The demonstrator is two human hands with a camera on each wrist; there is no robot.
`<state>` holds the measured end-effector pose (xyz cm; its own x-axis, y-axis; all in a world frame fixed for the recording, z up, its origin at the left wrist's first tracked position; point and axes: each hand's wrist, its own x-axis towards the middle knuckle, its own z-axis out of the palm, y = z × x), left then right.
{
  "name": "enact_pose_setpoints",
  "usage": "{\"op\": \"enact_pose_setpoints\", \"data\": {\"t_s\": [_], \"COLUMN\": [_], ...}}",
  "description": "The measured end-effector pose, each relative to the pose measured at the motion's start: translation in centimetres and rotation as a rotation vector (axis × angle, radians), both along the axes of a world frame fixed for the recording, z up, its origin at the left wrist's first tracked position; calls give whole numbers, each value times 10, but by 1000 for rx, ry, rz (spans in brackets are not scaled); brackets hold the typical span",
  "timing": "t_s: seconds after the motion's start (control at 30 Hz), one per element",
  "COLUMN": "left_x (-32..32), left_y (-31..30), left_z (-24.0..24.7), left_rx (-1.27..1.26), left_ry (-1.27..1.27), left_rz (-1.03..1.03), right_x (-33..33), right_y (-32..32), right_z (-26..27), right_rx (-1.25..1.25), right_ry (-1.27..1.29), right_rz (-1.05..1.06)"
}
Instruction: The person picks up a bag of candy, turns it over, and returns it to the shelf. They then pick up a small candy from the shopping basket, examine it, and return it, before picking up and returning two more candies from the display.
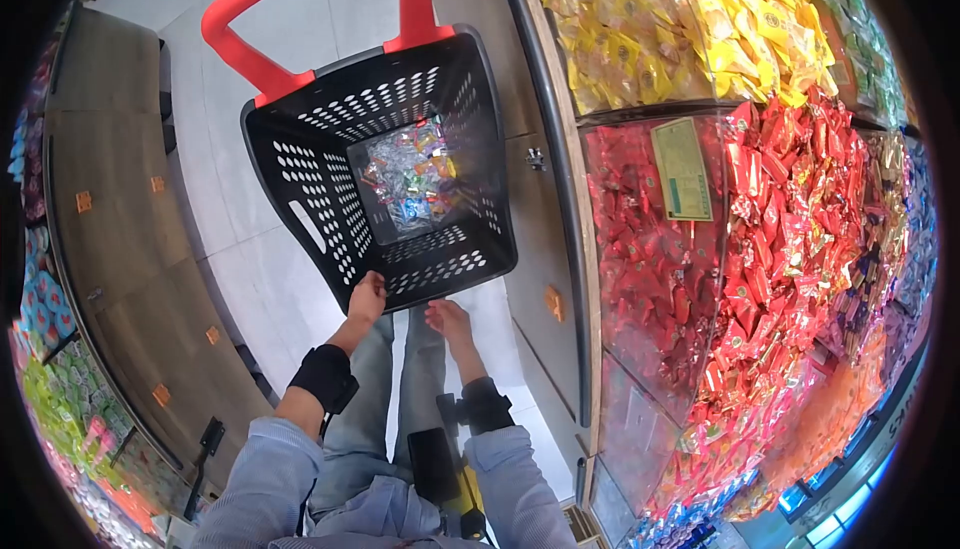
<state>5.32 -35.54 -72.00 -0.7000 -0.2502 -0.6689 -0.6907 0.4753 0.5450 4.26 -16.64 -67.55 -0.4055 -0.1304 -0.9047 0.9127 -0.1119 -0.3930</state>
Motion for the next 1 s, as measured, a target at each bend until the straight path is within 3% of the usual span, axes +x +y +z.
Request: {"op": "enact_pose_setpoints", "data": {"t_s": [0.2,0.37,0.6,0.77,0.8,0.87,1.0], "left_x": [-20,-49,-90,-105,-111,-114,-137], "left_y": [10,10,8,-1,-4,-4,-4], "left_z": [-23,-51,-82,-129,-129,-174,-212], "left_rx": [-48,-73,-24,-154,-181,-241,-287], "left_ry": [69,157,68,10,8,14,52], "left_rz": [128,205,262,106,-49,-32,-87], "right_x": [-21,-60,-92,-104,-106,-112,-118], "right_y": [34,43,30,23,23,21,14], "right_z": [9,11,-12,-27,-31,-37,-43], "right_rx": [13,-4,-17,-20,-18,-18,9], "right_ry": [102,170,176,168,171,202,244], "right_rz": [48,-35,-201,-278,-286,-248,-186]}}
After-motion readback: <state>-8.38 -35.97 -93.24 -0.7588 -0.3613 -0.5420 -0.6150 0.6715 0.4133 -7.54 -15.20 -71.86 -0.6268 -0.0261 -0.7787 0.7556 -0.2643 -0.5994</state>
